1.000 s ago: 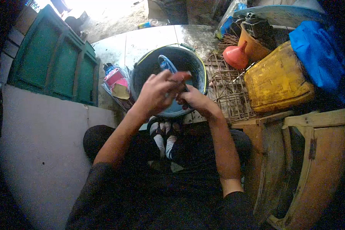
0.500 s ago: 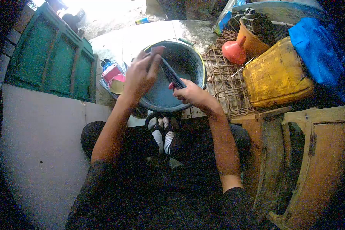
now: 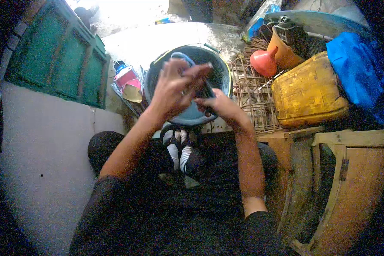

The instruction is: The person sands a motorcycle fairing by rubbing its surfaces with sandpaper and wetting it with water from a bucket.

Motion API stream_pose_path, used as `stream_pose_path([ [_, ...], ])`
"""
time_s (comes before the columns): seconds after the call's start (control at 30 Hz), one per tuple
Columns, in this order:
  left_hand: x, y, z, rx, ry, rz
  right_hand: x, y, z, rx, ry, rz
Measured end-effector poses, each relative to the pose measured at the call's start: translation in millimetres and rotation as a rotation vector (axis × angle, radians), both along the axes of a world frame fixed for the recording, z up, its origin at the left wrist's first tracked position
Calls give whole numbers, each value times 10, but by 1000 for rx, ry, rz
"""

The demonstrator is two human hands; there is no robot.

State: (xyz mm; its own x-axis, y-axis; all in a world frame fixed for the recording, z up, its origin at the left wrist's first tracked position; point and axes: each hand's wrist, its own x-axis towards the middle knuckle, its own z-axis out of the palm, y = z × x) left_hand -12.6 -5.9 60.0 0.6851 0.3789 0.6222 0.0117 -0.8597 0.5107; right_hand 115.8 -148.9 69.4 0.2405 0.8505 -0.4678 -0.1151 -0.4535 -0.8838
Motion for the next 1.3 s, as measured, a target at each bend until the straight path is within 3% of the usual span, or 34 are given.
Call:
stream_pose_path([
  [0.03, 38, 60, -12, 73, 9, 96, -38, 38, 75, 16, 55, -23],
  [0.1, 78, 205, -27, -181, 58, 256, -57, 52, 105, 40, 49, -4],
  [0.17, 91, 193, -69, -6, 10, 252, -15, 9, 47, 38, 45, 13],
  [0.27, 29, -70, -63, 102, -31, -51, 85, 27, -16, 22, 25, 34],
  [0.3, 40, -50, -65, 94, -29, -52, 93, -7, -49, -10, 16, 29],
  [0.4, 104, 172, -42, -4, 52, 296, 7, 21, 94, 23, 55, -6],
  [0.57, 4, -120, -180, 133, 65, -17, 87, 6, -22, -5, 58, -15],
  [0.63, 76, -2, -145, 254, 121, 122, 138, -8, -16, -44, 101, -41],
  [0.7, 125, 109, -90, 135, 111, 341, 80, -26, 89, -31, 122, -75],
  [0.77, 95, 39, -167, 46, 58, 166, 104, -18, 56, -8, 158, -6],
  [0.83, 44, -157, -195, 146, 119, 76, 125, 5, 10, -36, 149, -26],
  [0.9, 71, -61, -192, 237, 118, 144, 123, -5, -10, 20, 100, -110],
  [0.97, 119, 77, -122, 125, 87, 277, 104, -37, 27, 7, 77, -96],
  [1.1, 32, -203, -254, 115, 105, 24, 138, -11, -1, 5, 150, -80],
  [1.17, 64, -40, -123, 224, 151, 169, 100, -7, 16, 13, 104, -116],
  [1.23, 99, 73, -26, 169, 135, 358, 87, -28, 24, 64, 137, -81],
  [1.3, 76, -14, -144, 100, 104, 163, 107, -30, 45, 6, 207, -18],
])
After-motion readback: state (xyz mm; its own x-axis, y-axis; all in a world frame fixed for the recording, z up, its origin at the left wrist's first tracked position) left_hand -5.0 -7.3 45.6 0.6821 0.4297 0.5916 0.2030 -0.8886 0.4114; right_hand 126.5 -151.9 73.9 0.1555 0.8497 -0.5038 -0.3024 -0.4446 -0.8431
